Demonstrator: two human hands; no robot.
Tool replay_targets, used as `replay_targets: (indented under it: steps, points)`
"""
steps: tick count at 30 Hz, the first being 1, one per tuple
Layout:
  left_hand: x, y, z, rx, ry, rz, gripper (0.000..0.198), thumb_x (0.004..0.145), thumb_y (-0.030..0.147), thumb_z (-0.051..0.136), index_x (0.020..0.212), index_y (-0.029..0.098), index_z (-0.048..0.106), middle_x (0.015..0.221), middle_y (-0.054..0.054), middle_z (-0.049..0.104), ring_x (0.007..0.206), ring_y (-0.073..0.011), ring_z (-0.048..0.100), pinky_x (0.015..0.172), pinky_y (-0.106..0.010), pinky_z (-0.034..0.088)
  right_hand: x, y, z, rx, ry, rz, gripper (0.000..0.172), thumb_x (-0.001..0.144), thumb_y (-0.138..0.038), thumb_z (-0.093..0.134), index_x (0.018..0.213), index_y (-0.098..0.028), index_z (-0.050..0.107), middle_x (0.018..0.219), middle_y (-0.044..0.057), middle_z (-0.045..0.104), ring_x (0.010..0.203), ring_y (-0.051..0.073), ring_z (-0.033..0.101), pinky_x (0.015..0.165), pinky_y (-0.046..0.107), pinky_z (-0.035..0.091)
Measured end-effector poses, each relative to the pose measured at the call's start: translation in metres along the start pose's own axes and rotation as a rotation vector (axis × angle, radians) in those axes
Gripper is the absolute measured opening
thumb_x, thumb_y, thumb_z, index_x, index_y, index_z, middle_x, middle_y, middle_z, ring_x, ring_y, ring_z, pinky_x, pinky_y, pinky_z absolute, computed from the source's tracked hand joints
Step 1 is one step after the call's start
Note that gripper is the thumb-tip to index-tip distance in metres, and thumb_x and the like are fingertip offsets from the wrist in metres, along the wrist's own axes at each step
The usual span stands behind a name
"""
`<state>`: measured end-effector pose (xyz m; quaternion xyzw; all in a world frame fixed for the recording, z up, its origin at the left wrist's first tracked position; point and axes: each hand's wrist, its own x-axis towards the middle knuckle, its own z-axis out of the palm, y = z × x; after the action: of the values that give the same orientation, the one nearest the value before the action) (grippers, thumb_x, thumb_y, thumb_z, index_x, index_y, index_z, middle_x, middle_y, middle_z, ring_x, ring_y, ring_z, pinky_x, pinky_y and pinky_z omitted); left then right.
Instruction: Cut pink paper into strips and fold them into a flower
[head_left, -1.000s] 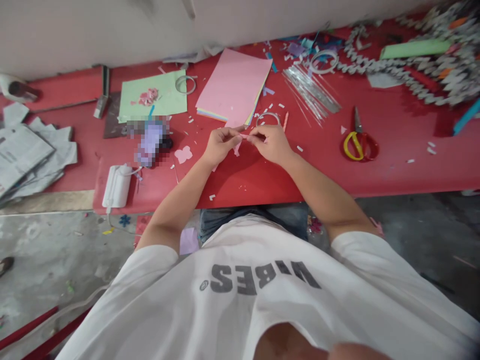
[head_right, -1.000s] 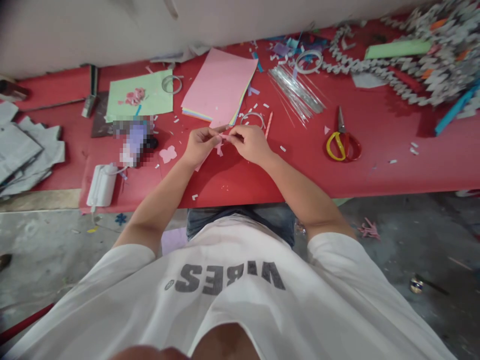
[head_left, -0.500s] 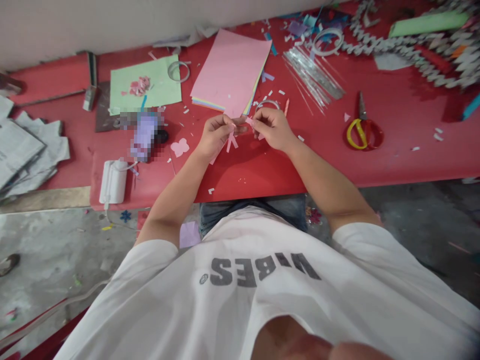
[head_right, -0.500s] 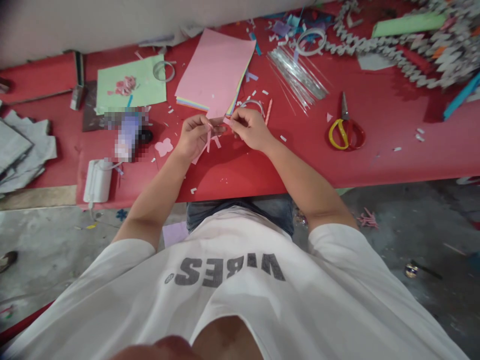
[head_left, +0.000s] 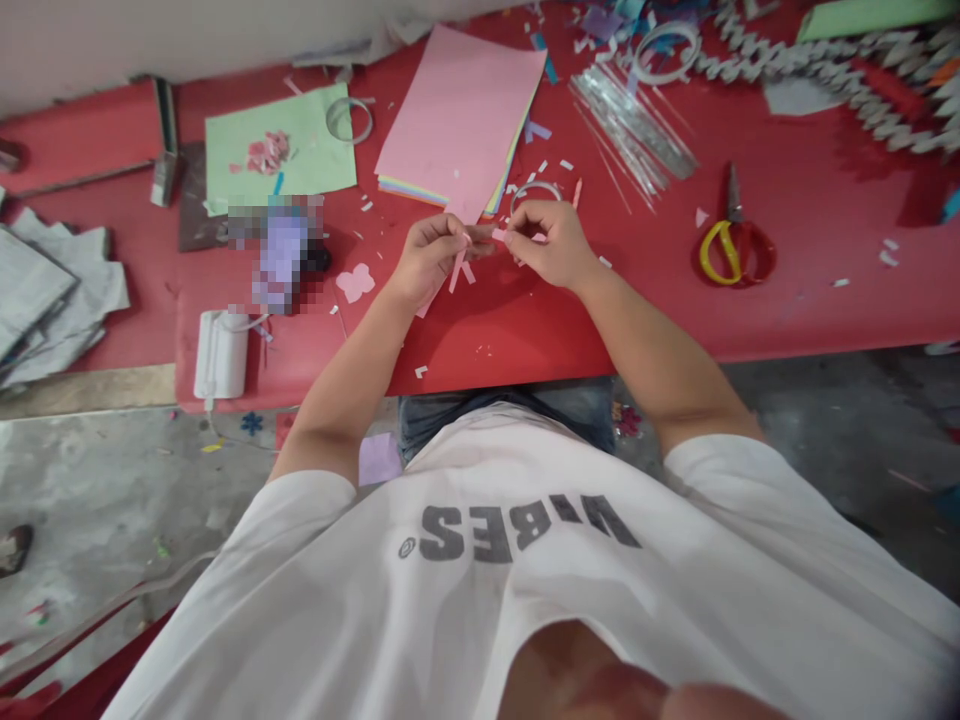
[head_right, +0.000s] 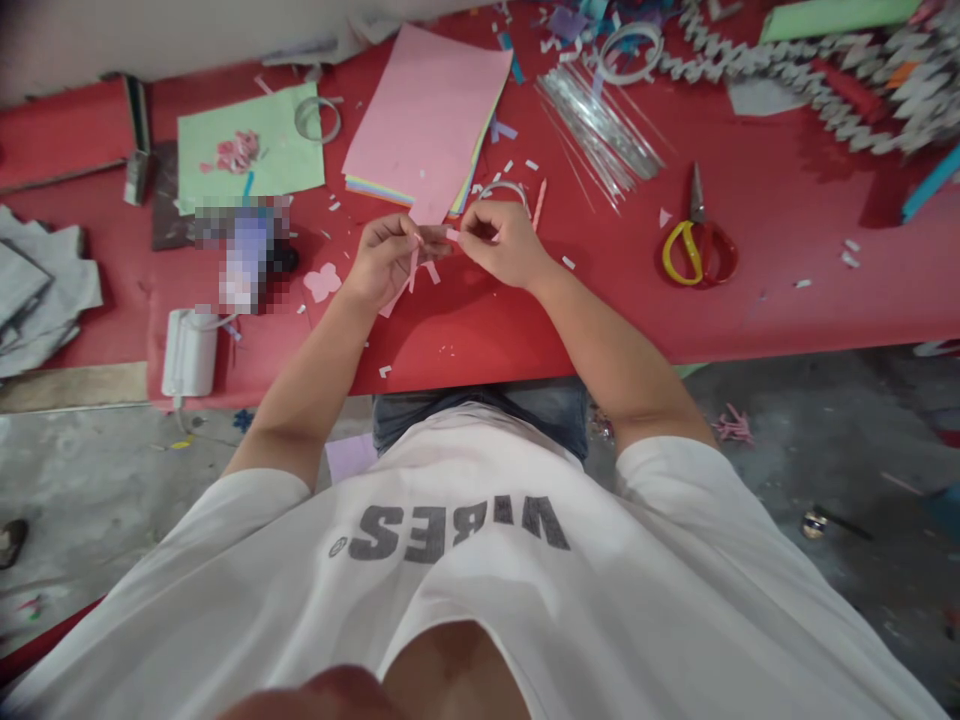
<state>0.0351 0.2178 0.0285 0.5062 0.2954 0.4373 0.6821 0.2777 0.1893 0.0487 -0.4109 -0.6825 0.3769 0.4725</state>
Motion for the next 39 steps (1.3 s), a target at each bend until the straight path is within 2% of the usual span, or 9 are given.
replay_targets:
  steps: [4,9,17,23,27,30,32,35,39]
  points:
    - [0.0,-0.001,-0.001,0.036,-0.039,0.007,0.053,0.081,0.061,0.103,0.086,0.021,0.069,0.112,-0.006,0.082,0.133,-0.0392,0.08,0.117,-0.058,0.066,0.0,0.005,0.0,-0.039,-0.025,0.042,0.059,0.091,-0.083,0.085,0.079,-0.028,0.064,0.072,0.002,0.062,0.072,0.022,0.059,0.077,0.045,0.062]
    - [-0.001,0.005,0.004,0.049,0.0,-0.031,0.055,0.081,0.058,0.106,0.081,0.019,0.068,0.108,-0.007,0.082,0.133,-0.0433,0.079,0.116,-0.063,0.066,0.0,0.012,0.0,-0.059,-0.035,0.083,0.06,0.087,-0.086,0.085,0.084,-0.031,0.063,0.071,0.002,0.06,0.078,0.027,0.062,0.084,0.054,0.065]
    - [-0.002,0.003,0.003,0.286,0.02,0.104,0.055,0.089,0.066,0.095,0.077,0.021,0.066,0.098,-0.003,0.082,0.124,-0.0366,0.084,0.108,-0.058,0.072,0.001,0.012,-0.002,-0.094,-0.048,0.068,0.065,0.082,-0.094,0.084,0.084,-0.032,0.065,0.075,0.005,0.063,0.082,0.03,0.063,0.087,0.058,0.064]
    - [-0.002,-0.001,0.001,0.301,-0.005,0.111,0.056,0.091,0.067,0.093,0.08,0.02,0.067,0.102,-0.004,0.082,0.128,-0.0383,0.083,0.106,-0.057,0.073,0.001,0.012,-0.002,-0.091,-0.027,0.055,0.068,0.077,-0.094,0.089,0.082,-0.031,0.063,0.078,0.004,0.066,0.087,0.03,0.065,0.086,0.056,0.062]
    - [-0.002,-0.003,-0.001,0.197,0.026,0.027,0.044,0.093,0.05,0.097,0.081,0.019,0.068,0.104,-0.003,0.081,0.135,-0.0406,0.079,0.111,-0.061,0.07,0.002,0.018,-0.002,-0.081,-0.033,0.034,0.071,0.074,-0.097,0.089,0.081,-0.03,0.064,0.077,0.004,0.067,0.084,0.027,0.065,0.084,0.052,0.059]
    - [-0.004,-0.001,-0.002,0.111,0.041,-0.049,0.034,0.087,0.028,0.102,0.08,0.018,0.07,0.101,-0.004,0.08,0.136,-0.042,0.078,0.115,-0.062,0.067,0.005,0.022,-0.002,-0.067,-0.043,0.002,0.071,0.078,-0.099,0.085,0.079,-0.032,0.063,0.072,0.003,0.067,0.087,0.026,0.065,0.084,0.05,0.057]
    - [-0.005,0.001,-0.004,0.112,0.027,-0.057,0.032,0.082,0.022,0.103,0.081,0.018,0.071,0.099,-0.005,0.08,0.135,-0.0426,0.078,0.116,-0.062,0.066,0.006,0.022,-0.001,-0.055,-0.032,-0.025,0.071,0.079,-0.102,0.081,0.079,-0.033,0.062,0.07,0.004,0.068,0.09,0.026,0.066,0.085,0.05,0.056]
    - [-0.006,0.002,-0.004,0.153,0.034,-0.025,0.032,0.079,0.024,0.104,0.081,0.019,0.072,0.099,-0.004,0.081,0.135,-0.0426,0.078,0.115,-0.064,0.066,0.006,0.02,-0.001,-0.088,0.016,-0.044,0.069,0.078,-0.101,0.081,0.084,-0.034,0.064,0.08,0.006,0.074,0.094,0.028,0.067,0.086,0.051,0.059]
    - [-0.006,0.0,0.0,0.201,0.05,0.033,0.035,0.08,0.032,0.104,0.08,0.02,0.071,0.108,-0.005,0.082,0.139,-0.0424,0.076,0.118,-0.066,0.064,0.004,0.015,0.0,-0.216,0.082,-0.039,0.059,0.087,-0.093,0.079,0.09,-0.035,0.068,0.103,0.009,0.078,0.11,0.038,0.071,0.102,0.063,0.06]
